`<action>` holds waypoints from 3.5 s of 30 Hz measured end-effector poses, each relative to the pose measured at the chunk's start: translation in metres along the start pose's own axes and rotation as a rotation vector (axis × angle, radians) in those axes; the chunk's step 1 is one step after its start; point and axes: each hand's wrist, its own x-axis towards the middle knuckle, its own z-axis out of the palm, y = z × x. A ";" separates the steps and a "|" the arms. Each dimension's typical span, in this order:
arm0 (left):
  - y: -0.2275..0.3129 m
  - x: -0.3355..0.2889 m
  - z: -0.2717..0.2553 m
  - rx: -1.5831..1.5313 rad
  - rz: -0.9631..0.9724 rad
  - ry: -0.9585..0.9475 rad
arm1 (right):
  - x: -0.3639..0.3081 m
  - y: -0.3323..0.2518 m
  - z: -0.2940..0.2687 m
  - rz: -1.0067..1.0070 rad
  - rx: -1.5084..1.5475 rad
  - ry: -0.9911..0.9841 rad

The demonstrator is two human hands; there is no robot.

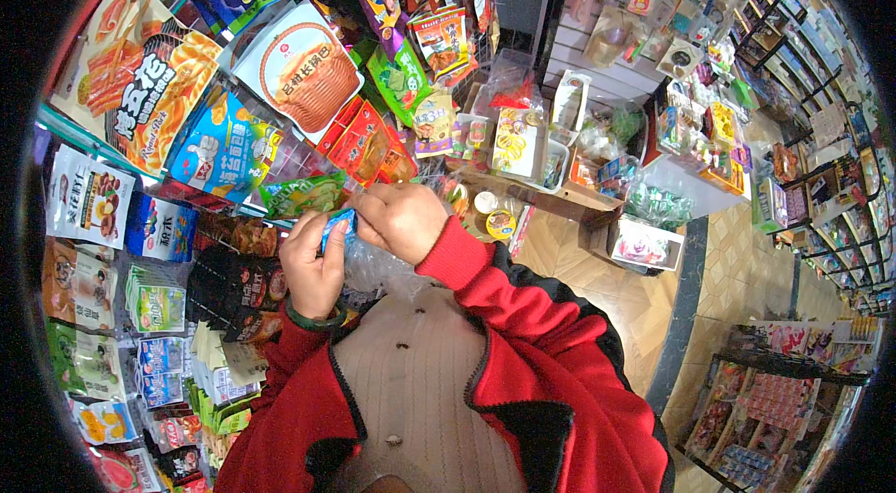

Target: The person picks various snack packages from shelves and places them into a plastic bag. They handle multiple items one at a time, including chips, cookies, and other packaged snacks, then return some items to the shelf.

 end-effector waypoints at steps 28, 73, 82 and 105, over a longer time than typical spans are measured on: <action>0.015 -0.041 0.000 0.045 -0.201 -0.079 | -0.033 -0.013 0.029 0.046 0.075 -0.101; 0.016 -0.034 0.013 0.008 -0.281 0.044 | -0.024 0.017 0.026 0.065 0.310 -0.090; 0.017 -0.038 0.013 0.095 -0.252 0.028 | -0.023 0.013 0.030 -0.006 0.213 -0.200; 0.040 -0.061 -0.010 0.215 -0.407 0.308 | 0.007 -0.004 0.037 -0.202 0.564 -0.084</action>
